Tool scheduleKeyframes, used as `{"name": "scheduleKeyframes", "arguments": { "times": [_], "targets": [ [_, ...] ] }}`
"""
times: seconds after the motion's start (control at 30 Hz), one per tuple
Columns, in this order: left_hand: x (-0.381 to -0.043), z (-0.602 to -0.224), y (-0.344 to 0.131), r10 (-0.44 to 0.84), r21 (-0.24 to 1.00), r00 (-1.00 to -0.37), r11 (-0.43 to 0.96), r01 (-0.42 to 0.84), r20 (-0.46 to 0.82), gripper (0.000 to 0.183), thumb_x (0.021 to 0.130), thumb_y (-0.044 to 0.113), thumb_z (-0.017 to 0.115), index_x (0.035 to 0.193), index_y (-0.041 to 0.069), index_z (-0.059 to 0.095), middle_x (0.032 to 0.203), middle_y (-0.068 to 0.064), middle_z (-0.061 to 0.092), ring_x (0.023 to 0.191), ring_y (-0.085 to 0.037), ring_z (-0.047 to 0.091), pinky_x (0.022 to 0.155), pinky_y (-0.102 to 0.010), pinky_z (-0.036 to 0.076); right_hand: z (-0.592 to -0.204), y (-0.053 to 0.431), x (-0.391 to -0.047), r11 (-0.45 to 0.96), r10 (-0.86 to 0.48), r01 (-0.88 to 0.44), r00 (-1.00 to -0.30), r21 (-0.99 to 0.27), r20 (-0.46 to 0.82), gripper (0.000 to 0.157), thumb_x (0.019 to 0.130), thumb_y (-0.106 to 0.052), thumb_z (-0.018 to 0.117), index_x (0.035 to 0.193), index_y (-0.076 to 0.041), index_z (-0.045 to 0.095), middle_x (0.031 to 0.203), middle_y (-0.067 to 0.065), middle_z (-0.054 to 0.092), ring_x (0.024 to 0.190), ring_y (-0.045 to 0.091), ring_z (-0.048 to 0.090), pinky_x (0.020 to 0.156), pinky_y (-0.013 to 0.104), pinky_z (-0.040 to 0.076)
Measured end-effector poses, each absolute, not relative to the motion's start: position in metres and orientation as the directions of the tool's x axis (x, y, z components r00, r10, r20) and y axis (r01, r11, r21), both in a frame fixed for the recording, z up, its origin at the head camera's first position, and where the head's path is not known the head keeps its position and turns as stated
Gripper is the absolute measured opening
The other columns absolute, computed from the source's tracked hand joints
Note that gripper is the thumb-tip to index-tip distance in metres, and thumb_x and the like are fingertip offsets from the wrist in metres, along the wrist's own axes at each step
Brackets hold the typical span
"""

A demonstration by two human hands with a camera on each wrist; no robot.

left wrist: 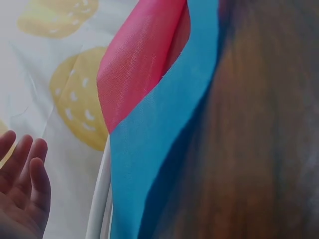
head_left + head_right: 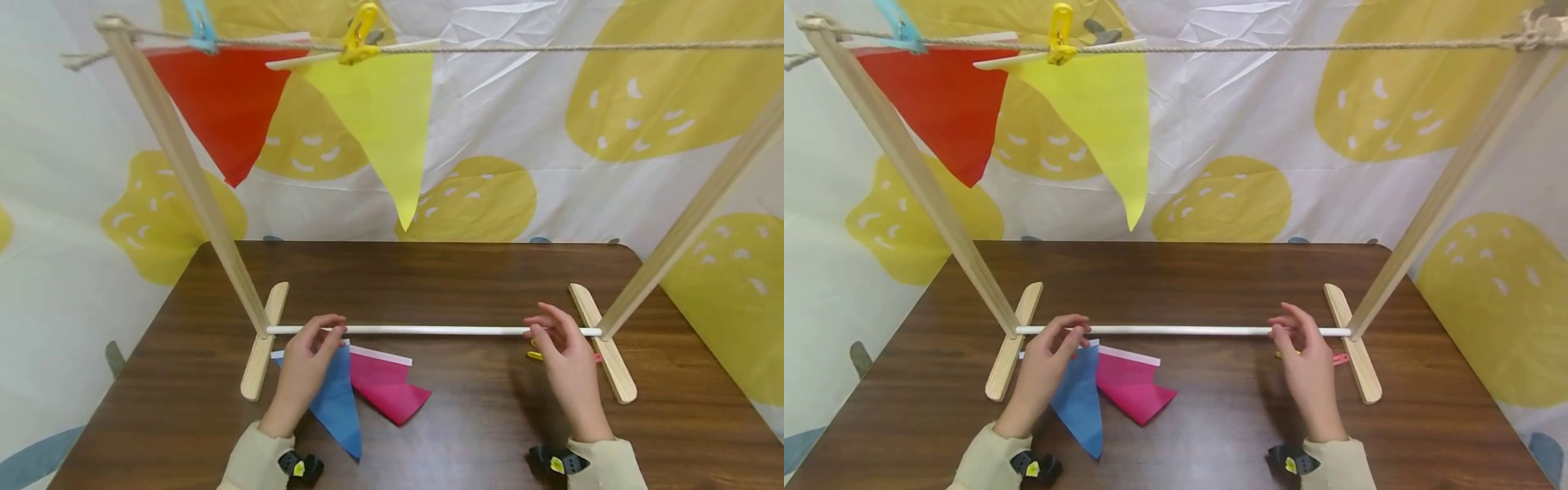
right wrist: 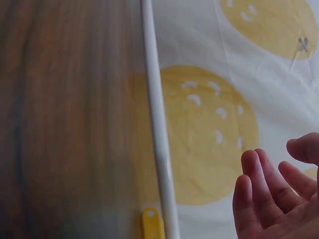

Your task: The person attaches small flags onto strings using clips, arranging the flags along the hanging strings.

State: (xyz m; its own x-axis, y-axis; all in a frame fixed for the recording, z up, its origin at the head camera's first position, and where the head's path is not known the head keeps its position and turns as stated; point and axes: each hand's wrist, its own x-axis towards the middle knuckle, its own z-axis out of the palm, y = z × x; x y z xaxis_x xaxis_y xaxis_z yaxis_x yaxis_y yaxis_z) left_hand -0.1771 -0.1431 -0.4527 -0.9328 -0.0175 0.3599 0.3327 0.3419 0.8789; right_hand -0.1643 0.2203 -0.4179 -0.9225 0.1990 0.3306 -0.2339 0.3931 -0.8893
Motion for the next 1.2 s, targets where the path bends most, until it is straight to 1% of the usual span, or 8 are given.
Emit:
{"name": "scheduleKeyframes", "arguments": {
  "times": [0.17,0.37,0.43,0.63,0.77,0.87,1.0,1.2],
  "targets": [
    [-0.166,-0.436,-0.14,-0.052,0.938,-0.968,0.267,0.222,0.244,0.024,0.089,0.024,0.055,0.108,0.009,0.059,0.089,-0.007,0.063,0.075,-0.026,0.061,0.061,-0.029,0.048,-0.415,0.218,-0.157,0.398,0.221,-0.193,-0.929,-0.897,0.298,0.036,0.09,-0.011,0.052,0.125,-0.005,0.045,0.102,0.019,0.06,0.08,0.015,0.062,0.071,0.017,0.046],
    [-0.159,-0.431,-0.145,-0.037,0.968,-0.987,0.203,0.147,0.157,0.031,0.09,0.028,0.053,0.11,0.006,0.057,0.089,-0.017,0.06,0.072,-0.028,0.06,0.058,-0.033,0.049,-0.447,0.236,-0.169,0.413,0.216,-0.198,-0.927,-0.889,0.306,0.039,0.09,-0.021,0.053,0.127,-0.013,0.045,0.101,0.01,0.062,0.082,0.012,0.062,0.071,0.019,0.047],
    [-0.16,-0.433,-0.147,-0.027,0.968,-0.987,0.202,0.148,0.157,0.032,0.09,0.03,0.052,0.111,0.006,0.056,0.091,-0.019,0.06,0.072,-0.028,0.06,0.058,-0.033,0.049,-0.444,0.234,-0.168,0.411,0.223,-0.183,-0.93,-0.893,0.293,0.038,0.09,-0.018,0.053,0.127,-0.011,0.045,0.102,0.012,0.061,0.082,0.012,0.062,0.071,0.019,0.047],
    [-0.165,-0.442,-0.15,-0.031,0.977,-0.988,0.157,0.146,0.152,0.029,0.09,0.023,0.052,0.111,0.003,0.056,0.09,-0.02,0.06,0.07,-0.029,0.06,0.055,-0.031,0.048,-0.444,0.238,-0.166,0.376,0.241,-0.173,-0.93,-0.911,0.276,0.035,0.09,-0.016,0.053,0.124,-0.01,0.048,0.098,0.011,0.062,0.08,0.015,0.063,0.069,0.021,0.049],
    [-0.172,-0.456,-0.152,-0.042,0.983,-0.99,0.134,0.127,0.133,0.024,0.09,0.022,0.053,0.11,0.009,0.058,0.087,-0.014,0.061,0.068,-0.026,0.06,0.053,-0.03,0.047,-0.448,0.246,-0.167,0.298,0.232,-0.182,-0.938,-0.937,0.256,0.033,0.09,-0.013,0.053,0.122,-0.006,0.049,0.092,0.012,0.063,0.076,0.015,0.062,0.065,0.021,0.049],
    [-0.177,-0.465,-0.154,-0.034,0.982,-0.991,0.143,0.126,0.132,0.026,0.09,0.029,0.052,0.109,0.013,0.058,0.085,-0.009,0.06,0.068,-0.022,0.06,0.052,-0.03,0.047,-0.449,0.251,-0.169,0.235,0.24,-0.159,-0.946,-0.959,0.216,0.031,0.09,-0.012,0.053,0.12,-0.003,0.051,0.087,0.011,0.062,0.07,0.014,0.061,0.061,0.022,0.048],
    [-0.18,-0.471,-0.156,-0.027,0.979,-0.988,0.146,0.145,0.151,0.03,0.088,0.038,0.052,0.106,0.015,0.06,0.081,-0.008,0.059,0.064,-0.022,0.059,0.048,-0.03,0.045,-0.449,0.254,-0.17,0.181,0.255,-0.089,-0.958,-0.979,0.134,0.031,0.09,-0.016,0.054,0.118,-0.002,0.051,0.081,0.008,0.06,0.061,0.013,0.057,0.053,0.024,0.047],
    [-0.18,-0.476,-0.159,-0.031,0.99,-0.995,0.109,0.09,0.094,0.034,0.089,0.038,0.051,0.112,0.014,0.056,0.08,-0.01,0.058,0.061,-0.025,0.057,0.043,-0.031,0.043,-0.452,0.255,-0.171,0.211,0.261,-0.001,-0.964,-0.977,0.057,0.036,0.089,-0.019,0.054,0.119,0.0,0.048,0.076,0.007,0.057,0.054,0.014,0.052,0.043,0.026,0.043]
  ]
}}
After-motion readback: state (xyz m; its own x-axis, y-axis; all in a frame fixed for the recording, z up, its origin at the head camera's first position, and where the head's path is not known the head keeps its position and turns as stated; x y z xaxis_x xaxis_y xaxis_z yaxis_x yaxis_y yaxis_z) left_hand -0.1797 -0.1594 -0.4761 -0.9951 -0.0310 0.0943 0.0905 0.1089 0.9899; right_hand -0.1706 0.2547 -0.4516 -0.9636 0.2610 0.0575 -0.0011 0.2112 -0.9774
